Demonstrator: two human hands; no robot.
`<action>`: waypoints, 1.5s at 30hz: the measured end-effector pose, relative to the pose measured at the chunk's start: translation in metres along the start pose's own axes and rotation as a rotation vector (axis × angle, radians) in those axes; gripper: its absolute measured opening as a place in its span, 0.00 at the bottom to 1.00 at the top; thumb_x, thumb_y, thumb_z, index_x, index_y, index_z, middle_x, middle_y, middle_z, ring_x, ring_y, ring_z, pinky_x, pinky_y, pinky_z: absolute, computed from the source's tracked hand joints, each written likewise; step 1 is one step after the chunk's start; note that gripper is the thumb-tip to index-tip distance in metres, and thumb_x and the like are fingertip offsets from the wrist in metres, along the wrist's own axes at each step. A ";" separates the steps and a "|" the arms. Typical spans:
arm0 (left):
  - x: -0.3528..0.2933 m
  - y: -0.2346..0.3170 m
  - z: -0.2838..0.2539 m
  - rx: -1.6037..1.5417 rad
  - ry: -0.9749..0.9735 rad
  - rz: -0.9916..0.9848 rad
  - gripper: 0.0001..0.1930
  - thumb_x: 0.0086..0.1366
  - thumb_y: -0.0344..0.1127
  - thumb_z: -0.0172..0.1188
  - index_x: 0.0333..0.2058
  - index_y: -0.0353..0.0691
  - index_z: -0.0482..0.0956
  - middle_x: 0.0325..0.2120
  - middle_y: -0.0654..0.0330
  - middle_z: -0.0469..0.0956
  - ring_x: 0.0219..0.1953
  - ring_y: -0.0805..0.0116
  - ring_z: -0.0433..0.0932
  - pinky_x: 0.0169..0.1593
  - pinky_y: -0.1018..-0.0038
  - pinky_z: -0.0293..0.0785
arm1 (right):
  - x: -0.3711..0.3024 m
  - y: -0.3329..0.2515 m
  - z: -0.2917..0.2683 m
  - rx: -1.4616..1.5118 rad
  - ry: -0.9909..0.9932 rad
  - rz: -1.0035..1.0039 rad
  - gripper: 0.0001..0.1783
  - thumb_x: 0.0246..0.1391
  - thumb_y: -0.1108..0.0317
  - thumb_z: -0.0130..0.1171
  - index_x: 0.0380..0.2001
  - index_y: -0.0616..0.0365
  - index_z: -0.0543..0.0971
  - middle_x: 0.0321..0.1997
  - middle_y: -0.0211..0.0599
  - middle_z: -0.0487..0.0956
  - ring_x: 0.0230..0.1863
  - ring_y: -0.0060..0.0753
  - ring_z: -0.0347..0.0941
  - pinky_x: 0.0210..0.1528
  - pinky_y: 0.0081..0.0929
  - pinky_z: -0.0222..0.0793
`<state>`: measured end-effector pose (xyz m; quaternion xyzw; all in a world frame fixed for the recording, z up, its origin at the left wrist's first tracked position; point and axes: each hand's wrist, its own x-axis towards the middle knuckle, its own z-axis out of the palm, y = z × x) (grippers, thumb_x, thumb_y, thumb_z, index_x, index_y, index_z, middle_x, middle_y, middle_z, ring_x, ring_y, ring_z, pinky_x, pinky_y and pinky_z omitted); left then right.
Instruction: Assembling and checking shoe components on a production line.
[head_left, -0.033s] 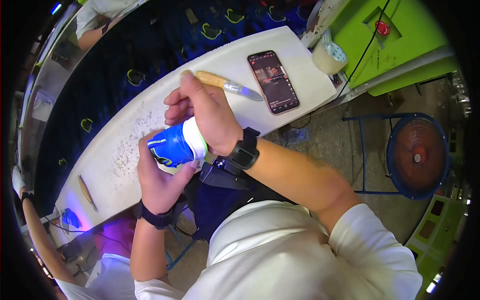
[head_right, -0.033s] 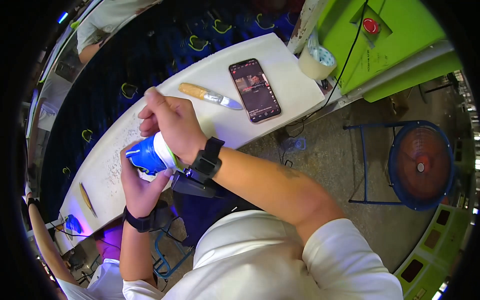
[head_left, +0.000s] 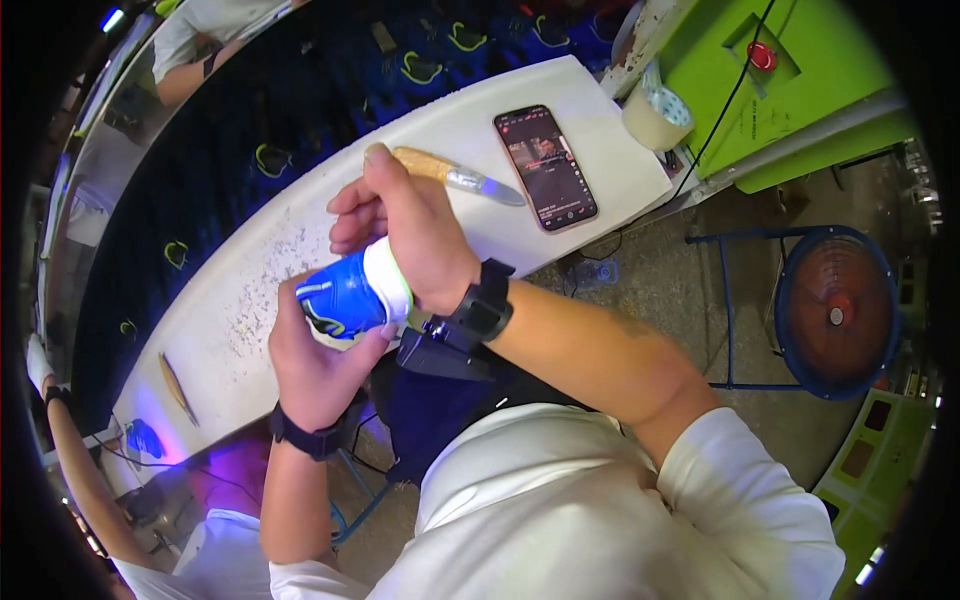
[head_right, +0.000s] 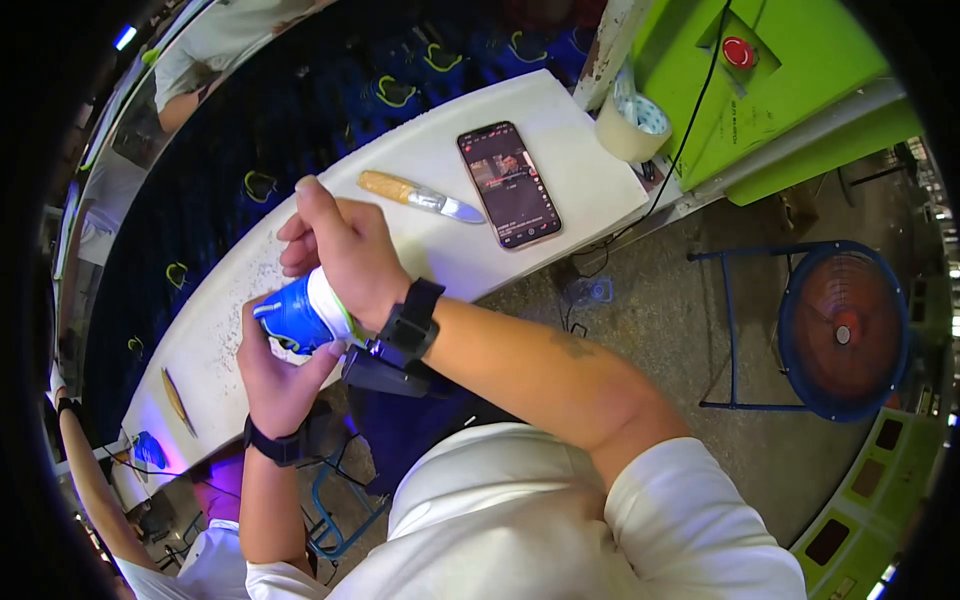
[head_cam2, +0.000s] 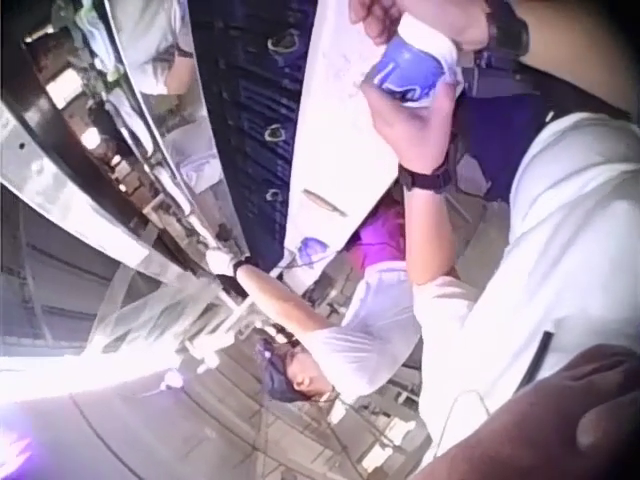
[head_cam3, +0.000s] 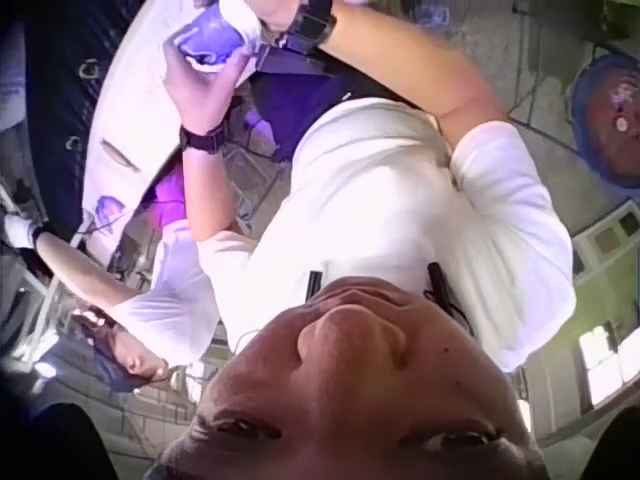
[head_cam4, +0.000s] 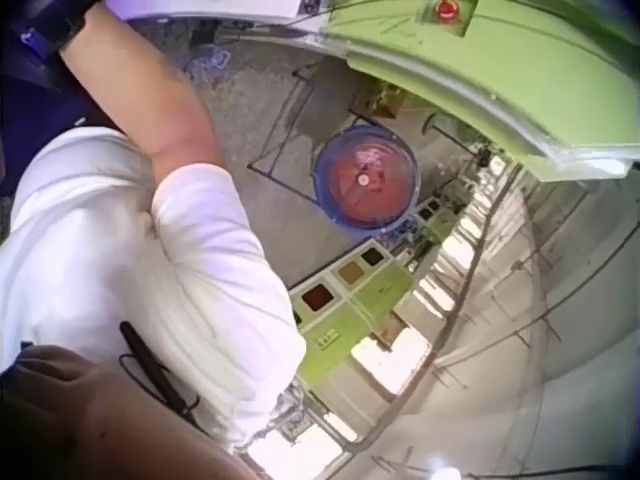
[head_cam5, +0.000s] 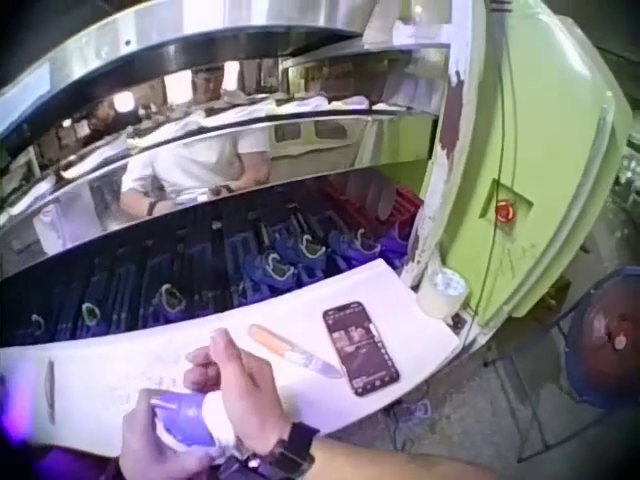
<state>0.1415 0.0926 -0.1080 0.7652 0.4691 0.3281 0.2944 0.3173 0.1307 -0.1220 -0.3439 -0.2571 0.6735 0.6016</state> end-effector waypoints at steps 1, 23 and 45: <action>0.003 0.004 -0.006 0.072 -0.012 -0.035 0.38 0.44 0.36 0.79 0.53 0.34 0.70 0.43 0.53 0.80 0.46 0.61 0.81 0.51 0.69 0.76 | 0.002 0.000 -0.002 -0.090 -0.082 -0.044 0.35 0.68 0.38 0.47 0.40 0.64 0.80 0.34 0.39 0.82 0.37 0.28 0.80 0.43 0.27 0.75; -0.046 -0.073 -0.037 -0.430 0.018 -0.398 0.27 0.46 0.38 0.79 0.43 0.31 0.80 0.35 0.63 0.82 0.36 0.75 0.80 0.44 0.76 0.77 | 0.015 0.048 0.020 -0.406 -0.616 -0.209 0.09 0.40 0.70 0.66 0.29 0.58 0.80 0.42 0.41 0.81 0.48 0.38 0.77 0.55 0.33 0.69; 0.022 0.008 -0.033 0.409 -0.230 -0.150 0.28 0.42 0.52 0.79 0.31 0.32 0.83 0.21 0.46 0.81 0.27 0.47 0.84 0.35 0.61 0.80 | 0.010 0.009 0.012 -0.507 -0.641 0.016 0.33 0.51 0.71 0.55 0.62 0.56 0.61 0.46 0.38 0.68 0.47 0.29 0.68 0.53 0.24 0.65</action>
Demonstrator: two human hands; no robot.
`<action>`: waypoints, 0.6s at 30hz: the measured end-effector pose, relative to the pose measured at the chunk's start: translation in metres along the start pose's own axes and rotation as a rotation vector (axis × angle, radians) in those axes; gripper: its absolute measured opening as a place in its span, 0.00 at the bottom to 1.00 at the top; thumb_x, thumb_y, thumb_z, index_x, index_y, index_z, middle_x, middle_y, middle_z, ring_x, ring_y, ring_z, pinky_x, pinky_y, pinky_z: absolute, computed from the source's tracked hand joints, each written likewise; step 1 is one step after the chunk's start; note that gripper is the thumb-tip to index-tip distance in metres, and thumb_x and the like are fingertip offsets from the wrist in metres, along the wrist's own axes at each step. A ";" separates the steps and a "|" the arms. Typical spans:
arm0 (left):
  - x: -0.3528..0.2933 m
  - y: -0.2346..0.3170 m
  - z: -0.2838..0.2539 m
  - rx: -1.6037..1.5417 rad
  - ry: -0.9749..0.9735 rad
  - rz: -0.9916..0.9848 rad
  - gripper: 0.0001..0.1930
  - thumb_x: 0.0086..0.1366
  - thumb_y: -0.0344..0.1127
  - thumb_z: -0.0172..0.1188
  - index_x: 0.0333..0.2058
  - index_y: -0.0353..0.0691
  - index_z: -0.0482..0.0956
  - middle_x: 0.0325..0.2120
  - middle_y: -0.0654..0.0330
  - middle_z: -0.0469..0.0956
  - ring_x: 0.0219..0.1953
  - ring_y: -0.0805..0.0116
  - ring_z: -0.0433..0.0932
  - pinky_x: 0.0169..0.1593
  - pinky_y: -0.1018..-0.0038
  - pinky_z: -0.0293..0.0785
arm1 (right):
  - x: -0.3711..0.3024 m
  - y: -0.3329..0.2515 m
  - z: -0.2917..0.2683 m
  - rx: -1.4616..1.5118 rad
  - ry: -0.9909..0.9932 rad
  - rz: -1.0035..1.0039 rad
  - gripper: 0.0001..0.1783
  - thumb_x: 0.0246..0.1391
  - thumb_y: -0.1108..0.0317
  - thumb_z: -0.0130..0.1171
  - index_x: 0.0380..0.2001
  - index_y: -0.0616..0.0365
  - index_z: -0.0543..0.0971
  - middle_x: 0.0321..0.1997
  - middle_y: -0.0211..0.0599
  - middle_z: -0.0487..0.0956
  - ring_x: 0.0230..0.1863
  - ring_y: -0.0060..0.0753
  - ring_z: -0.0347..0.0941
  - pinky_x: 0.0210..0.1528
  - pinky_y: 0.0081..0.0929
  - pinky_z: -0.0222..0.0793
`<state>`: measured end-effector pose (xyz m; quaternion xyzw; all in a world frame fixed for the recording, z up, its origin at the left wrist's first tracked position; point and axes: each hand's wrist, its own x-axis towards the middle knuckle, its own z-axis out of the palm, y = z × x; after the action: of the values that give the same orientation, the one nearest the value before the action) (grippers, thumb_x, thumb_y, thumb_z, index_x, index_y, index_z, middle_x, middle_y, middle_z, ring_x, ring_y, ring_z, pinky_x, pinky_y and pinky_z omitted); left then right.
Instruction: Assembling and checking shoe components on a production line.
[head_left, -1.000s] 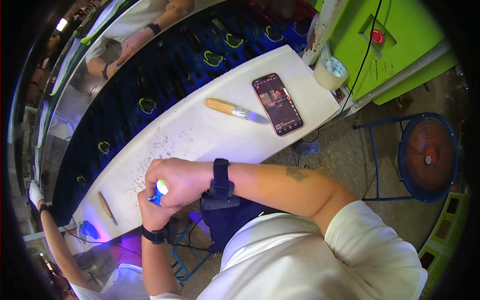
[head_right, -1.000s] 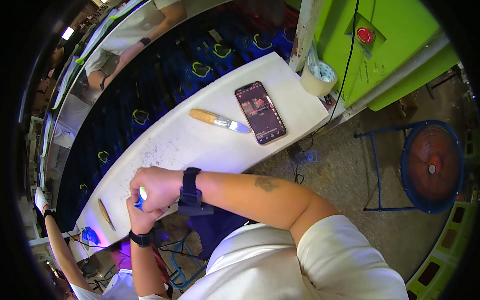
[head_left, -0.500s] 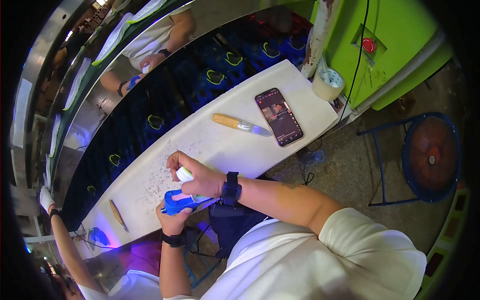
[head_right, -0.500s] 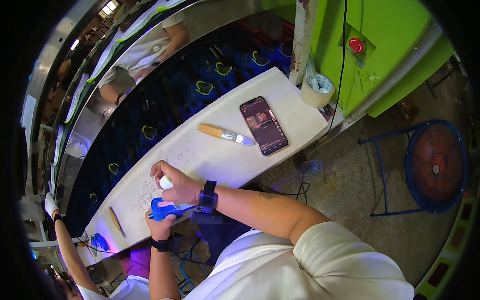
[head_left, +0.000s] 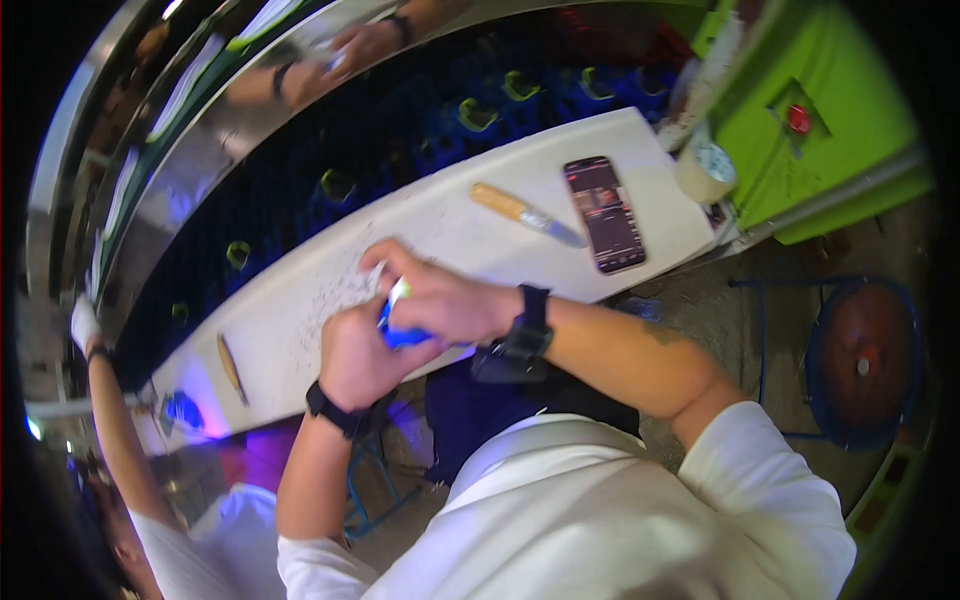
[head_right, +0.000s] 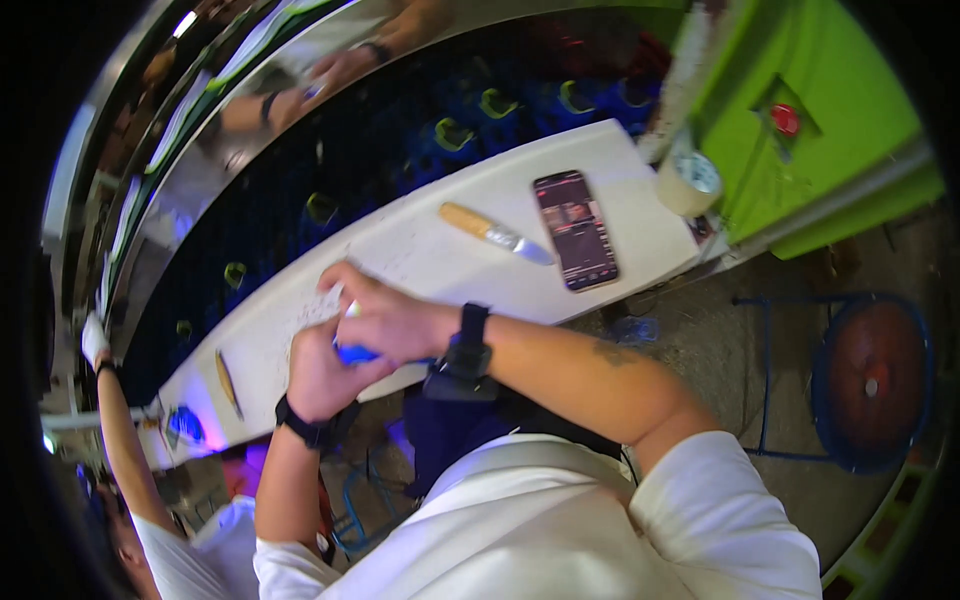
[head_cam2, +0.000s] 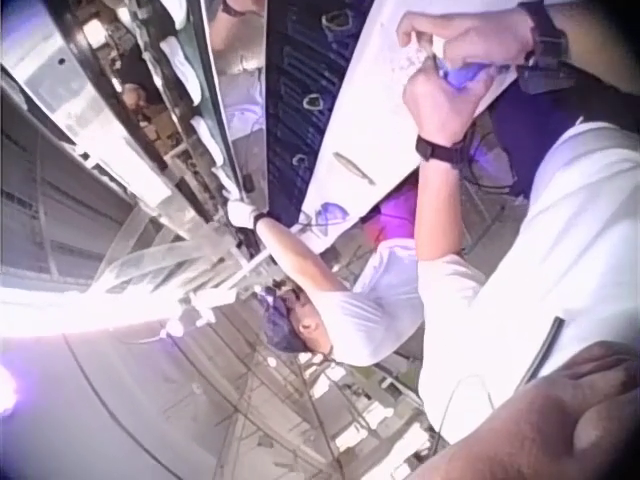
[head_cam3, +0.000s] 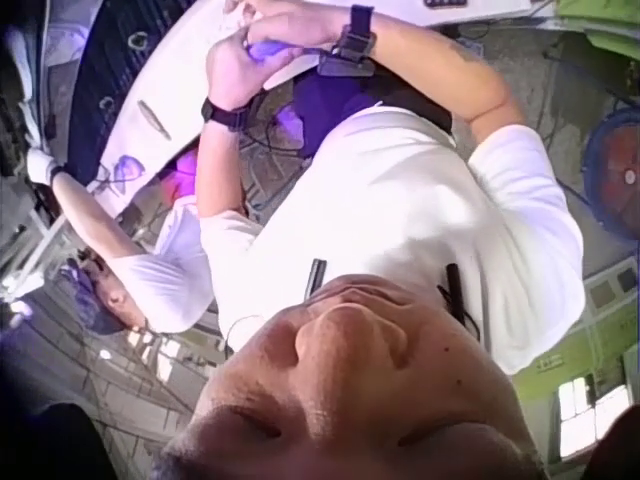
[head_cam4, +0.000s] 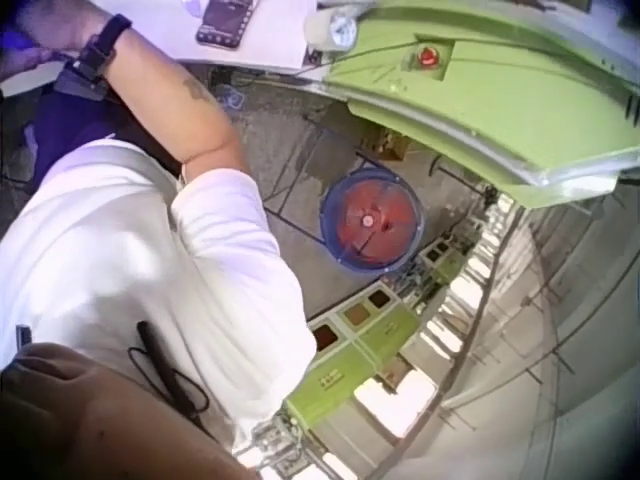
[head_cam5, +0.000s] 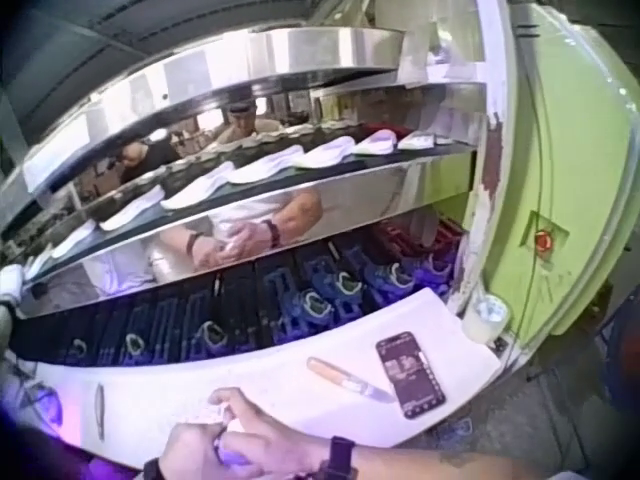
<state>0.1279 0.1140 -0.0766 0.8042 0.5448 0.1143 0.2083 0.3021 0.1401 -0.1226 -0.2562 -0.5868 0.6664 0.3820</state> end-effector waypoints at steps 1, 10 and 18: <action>0.002 0.003 -0.001 0.029 0.006 0.013 0.28 0.42 0.53 0.78 0.29 0.32 0.83 0.19 0.47 0.81 0.25 0.47 0.83 0.33 0.61 0.80 | 0.000 -0.003 -0.001 0.118 -0.003 0.063 0.31 0.55 0.69 0.54 0.63 0.57 0.61 0.46 0.35 0.68 0.45 0.25 0.68 0.51 0.22 0.65; -0.020 -0.010 0.010 -0.229 0.097 -0.013 0.30 0.38 0.48 0.82 0.36 0.34 0.82 0.28 0.47 0.83 0.31 0.51 0.85 0.38 0.64 0.80 | -0.022 0.012 0.020 0.075 0.184 -0.231 0.43 0.63 0.40 0.55 0.68 0.62 0.61 0.52 0.42 0.75 0.52 0.33 0.72 0.58 0.29 0.67; -0.099 -0.038 0.072 -0.758 0.357 0.158 0.56 0.29 0.58 0.86 0.58 0.42 0.69 0.62 0.43 0.66 0.65 0.47 0.67 0.67 0.58 0.62 | -0.065 0.060 0.033 -0.771 0.157 -0.256 0.54 0.30 0.62 0.79 0.66 0.51 0.67 0.45 0.46 0.78 0.43 0.53 0.77 0.47 0.41 0.74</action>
<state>0.0887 0.0194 -0.1539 0.6776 0.4287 0.4595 0.3821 0.3013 0.0672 -0.1819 -0.3556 -0.7895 0.3235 0.3817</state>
